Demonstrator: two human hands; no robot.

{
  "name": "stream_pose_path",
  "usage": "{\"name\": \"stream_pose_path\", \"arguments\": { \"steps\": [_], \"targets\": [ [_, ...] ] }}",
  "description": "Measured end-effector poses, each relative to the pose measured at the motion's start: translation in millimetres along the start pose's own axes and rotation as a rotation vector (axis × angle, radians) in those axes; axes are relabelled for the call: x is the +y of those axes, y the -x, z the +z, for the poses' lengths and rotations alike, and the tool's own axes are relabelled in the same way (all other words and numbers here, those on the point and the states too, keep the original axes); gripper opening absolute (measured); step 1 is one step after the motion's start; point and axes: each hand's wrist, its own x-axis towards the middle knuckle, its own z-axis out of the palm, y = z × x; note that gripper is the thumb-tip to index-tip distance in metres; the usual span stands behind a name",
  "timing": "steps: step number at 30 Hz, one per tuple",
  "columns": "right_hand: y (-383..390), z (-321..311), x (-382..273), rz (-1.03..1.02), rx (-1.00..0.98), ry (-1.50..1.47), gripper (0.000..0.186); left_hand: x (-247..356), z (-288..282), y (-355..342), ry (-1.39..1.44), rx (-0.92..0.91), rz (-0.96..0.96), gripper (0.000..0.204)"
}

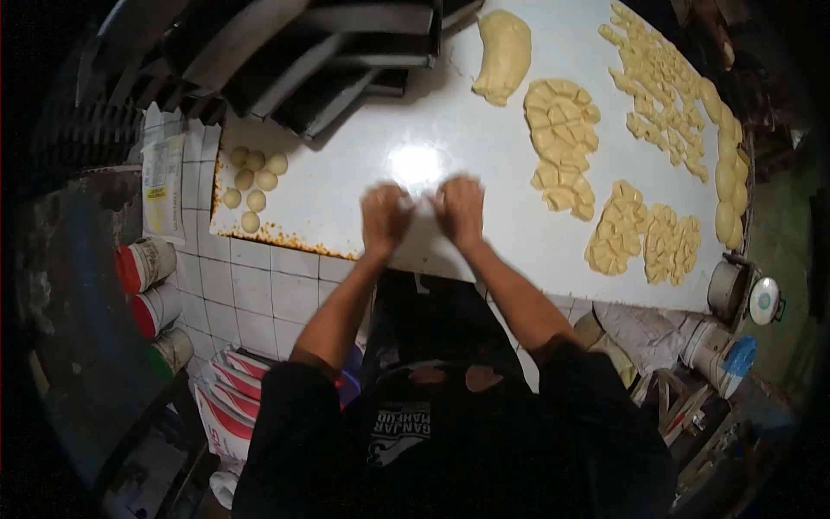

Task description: The person shapes dough on a table by hand, rolling pieces into balls and placing them in a line while tearing sections from a larger mass.

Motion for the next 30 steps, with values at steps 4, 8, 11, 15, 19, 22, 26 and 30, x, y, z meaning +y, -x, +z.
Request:
{"name": "stream_pose_path", "arguments": {
  "steps": [4,8,11,15,19,22,26,30],
  "targets": [
    [22.8,-39.0,60.6,-0.358,-0.258,-0.301,0.022,-75.8,-35.7,46.3,0.349,-0.19,0.268,0.02],
    [-25.2,-25.7,21.6,-0.016,0.017,-0.099,0.027,-6.1,-30.8,-22.3,0.042,0.21,-0.082,0.016],
    [31.9,-21.9,33.9,-0.321,-0.029,-0.233,0.032,-13.0,-19.1,36.0,0.165,-0.008,-0.005,0.02],
    [-17.5,-44.5,57.2,-0.153,-0.07,-0.083,0.026,-50.1,-58.3,15.0,-0.116,0.158,0.113,0.012],
    [8.1,-29.8,11.9,-0.077,-0.031,-0.134,0.02,-26.6,-35.3,28.0,0.131,0.249,0.188,0.017],
    [42.8,-63.7,42.1,-0.114,-0.126,-0.077,0.036,-52.1,-62.9,62.0,0.131,0.158,0.298,0.025],
    [-73.5,-78.9,-73.2,0.412,-0.521,-0.365,0.042,-79.3,-86.4,56.2,0.321,0.082,0.155,0.034],
    [-106.2,32.5,-181.3,0.138,-0.183,-0.725,0.06,-62.8,-115.3,45.9,0.278,-0.081,0.109,0.056]
  ]
}}
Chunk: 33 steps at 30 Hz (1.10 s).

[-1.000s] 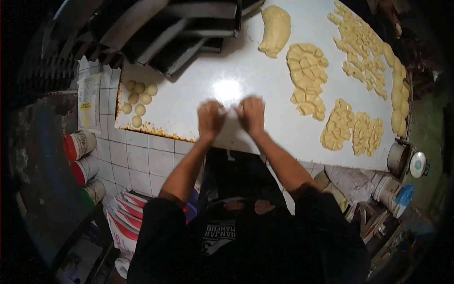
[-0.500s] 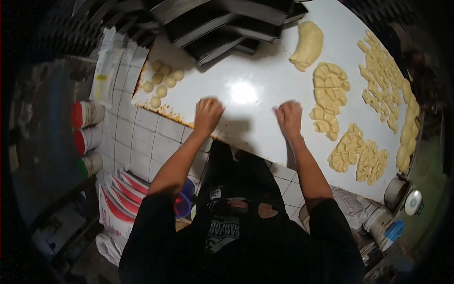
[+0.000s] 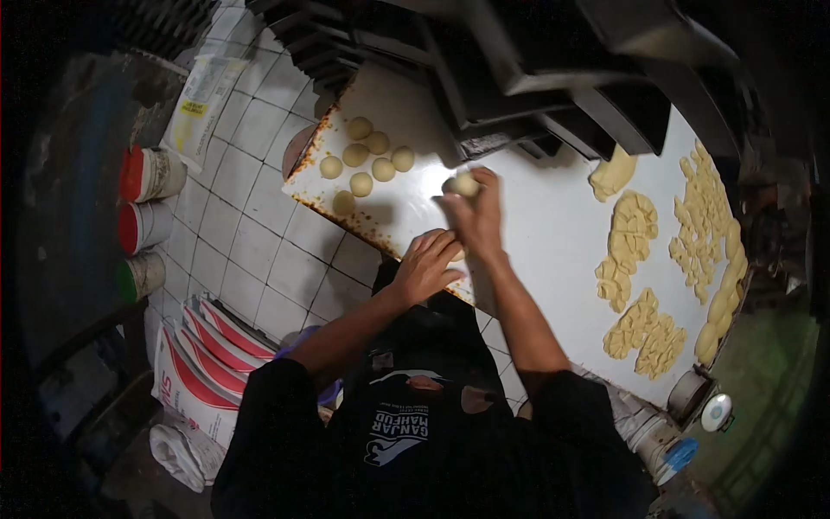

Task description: The person shapes dough on a table by hand, rolling pieces into balls and placing them in a line while tearing sections from a larger mass.

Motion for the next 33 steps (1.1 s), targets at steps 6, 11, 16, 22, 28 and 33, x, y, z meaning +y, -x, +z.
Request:
{"name": "stream_pose_path", "arguments": {
  "steps": [6,11,16,22,28,33],
  "targets": [
    [76.1,-19.4,36.9,-0.451,-0.575,0.356,0.041,-32.7,-51.0,82.1,-0.042,0.194,-0.153,0.061],
    [27.9,10.4,41.3,-0.492,-0.095,0.545,0.02,-13.6,-39.6,57.1,0.026,0.136,-0.095,0.044],
    [52.3,-38.9,78.8,-0.553,-0.314,0.431,0.024,14.1,-41.7,81.3,-0.014,0.304,-0.113,0.037],
    [66.1,-7.8,56.4,-0.396,-0.085,0.414,0.028,12.3,-29.2,61.1,-0.003,0.249,-0.178,0.035],
    [31.3,-40.0,3.5,0.198,-0.253,0.216,0.052,-42.3,-27.6,52.4,0.026,0.355,-0.133,0.038],
    [-1.6,13.0,22.7,-0.224,0.125,0.478,0.075,-15.5,-41.3,6.6,0.152,0.278,-0.096,0.036]
  ]
}}
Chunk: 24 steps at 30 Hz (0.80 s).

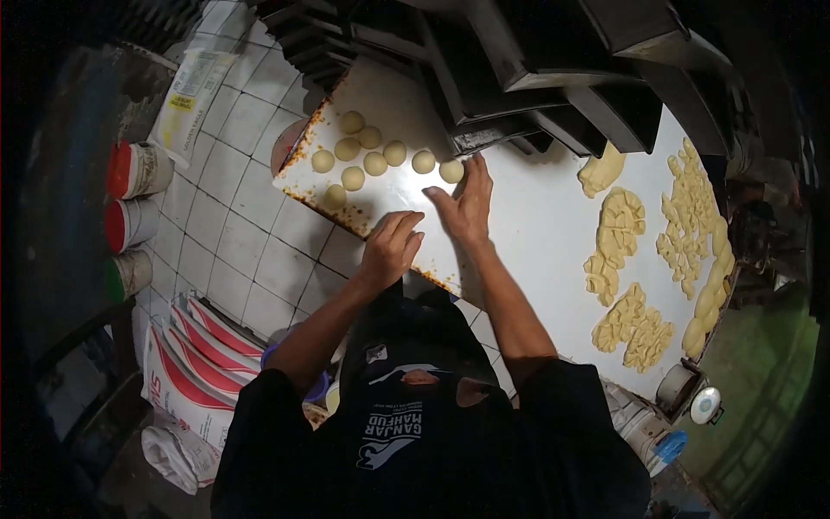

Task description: The person shapes dough on a table by hand, rolling pieces into balls and placing them in a line while tearing sections from a larger mass.

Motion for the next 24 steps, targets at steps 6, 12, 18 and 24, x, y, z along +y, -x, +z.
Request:
{"name": "stream_pose_path", "arguments": {
  "steps": [6,12,18,24],
  "targets": [
    [133.8,-86.6,49.2,0.085,-0.137,-0.077,0.046,19.1,54.5,-40.6,0.011,-0.048,0.238,0.036],
    [211.8,-256.4,219.3,0.634,0.23,0.067,0.026,59.4,199.8,-39.4,-0.016,-0.273,0.234,0.044],
    [188.9,-326.5,282.1,0.716,0.205,0.15,0.041,181.2,349.6,-8.5,0.078,-0.466,0.023,0.045],
    [320.8,-266.0,154.7,0.199,-0.033,-0.336,0.047,186.9,315.8,103.0,0.321,-0.793,-0.599,0.034]
  ]
}}
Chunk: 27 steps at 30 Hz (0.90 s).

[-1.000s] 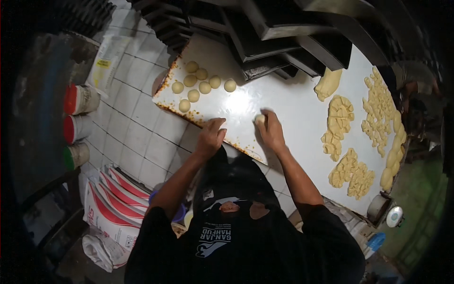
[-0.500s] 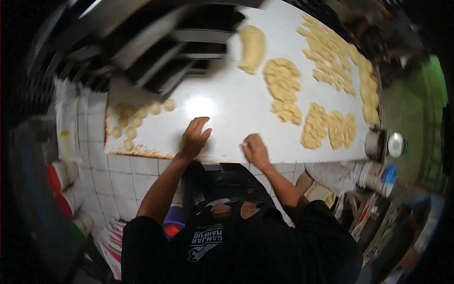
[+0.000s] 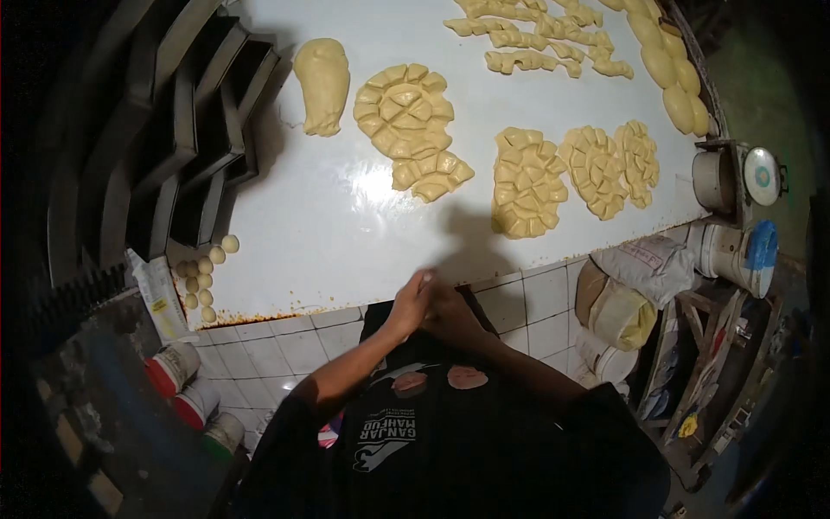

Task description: The person shapes dough on a table by hand, rolling pieces into balls and placing them in a line while tearing sections from a larger mass.

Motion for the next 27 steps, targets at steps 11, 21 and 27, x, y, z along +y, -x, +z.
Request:
{"name": "stream_pose_path", "arguments": {
  "steps": [11,21,27],
  "targets": [
    [-95.2,60.3,63.6,-0.062,0.311,0.088,0.033,-46.0,-203.5,54.1,-0.963,0.331,0.619,0.046],
    [-129.1,140.8,1.5,-0.177,0.126,0.481,0.028,-62.3,-198.5,-16.9,-0.901,0.213,0.538,0.03],
    [-204.8,86.1,14.8,-0.14,0.14,0.567,0.034,-14.8,-277.6,-50.8,-0.963,0.371,0.73,0.022]
  ]
}}
